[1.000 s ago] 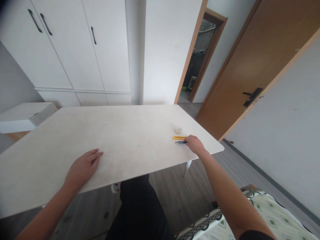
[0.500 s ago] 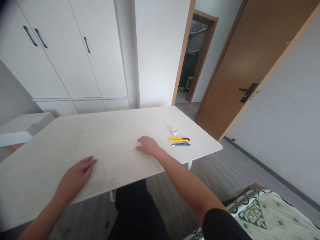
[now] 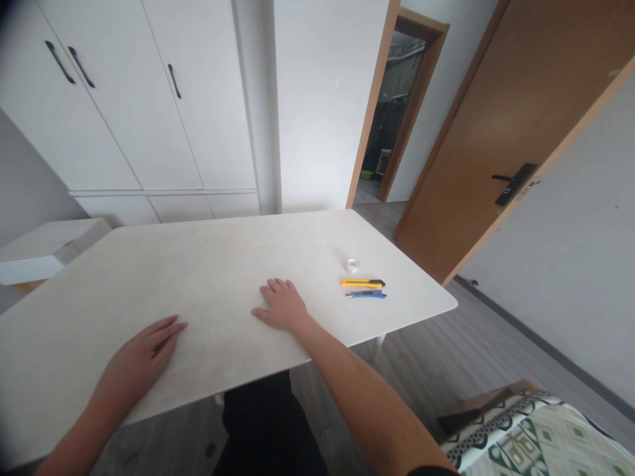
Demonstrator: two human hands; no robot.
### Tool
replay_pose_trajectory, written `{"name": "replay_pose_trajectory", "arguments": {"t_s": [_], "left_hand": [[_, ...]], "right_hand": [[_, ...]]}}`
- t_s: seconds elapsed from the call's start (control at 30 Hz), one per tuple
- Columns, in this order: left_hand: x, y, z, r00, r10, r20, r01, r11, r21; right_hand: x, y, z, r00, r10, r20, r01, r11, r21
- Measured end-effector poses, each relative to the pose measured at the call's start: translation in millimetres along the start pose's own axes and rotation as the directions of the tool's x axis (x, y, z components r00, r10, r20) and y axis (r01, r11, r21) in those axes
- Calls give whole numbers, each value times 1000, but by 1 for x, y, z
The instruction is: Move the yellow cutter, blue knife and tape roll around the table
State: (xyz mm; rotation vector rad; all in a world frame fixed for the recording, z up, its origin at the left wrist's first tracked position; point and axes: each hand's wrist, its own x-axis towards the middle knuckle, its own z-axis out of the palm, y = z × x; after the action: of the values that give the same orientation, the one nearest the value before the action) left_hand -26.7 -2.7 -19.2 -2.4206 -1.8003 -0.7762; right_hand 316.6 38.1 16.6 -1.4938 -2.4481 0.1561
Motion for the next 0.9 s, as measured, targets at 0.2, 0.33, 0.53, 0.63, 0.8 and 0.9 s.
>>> {"name": "replay_pose_trajectory", "arguments": {"t_s": [0.2,0.33,0.53,0.63,0.8,0.9], "left_hand": [[0,3,-3,1000,-9,13,9,1000,-5],[0,5,-4,1000,-13,10,13,1000,-11],[1,5,-3,1000,-19,20,19,1000,-9],[1,6,-4,999,-28,21,28,1000,-9],[1,7,-6,999,-27,16,27,999,-17],[1,6,-5,1000,-25,14,25,999,-24]], "right_hand": [[-1,-1,0,1000,8,2,-8,1000,-4],[-1,0,1,1000,4,-3,-4,1000,2],[-1,1,2,1000,4,1,-4,1000,3],[-1,1,1,1000,-1,5,1,1000,1],[-1,0,0,1000,4,14,-4,1000,8],[-1,0,-1,1000,12,18,-12,1000,7]]}}
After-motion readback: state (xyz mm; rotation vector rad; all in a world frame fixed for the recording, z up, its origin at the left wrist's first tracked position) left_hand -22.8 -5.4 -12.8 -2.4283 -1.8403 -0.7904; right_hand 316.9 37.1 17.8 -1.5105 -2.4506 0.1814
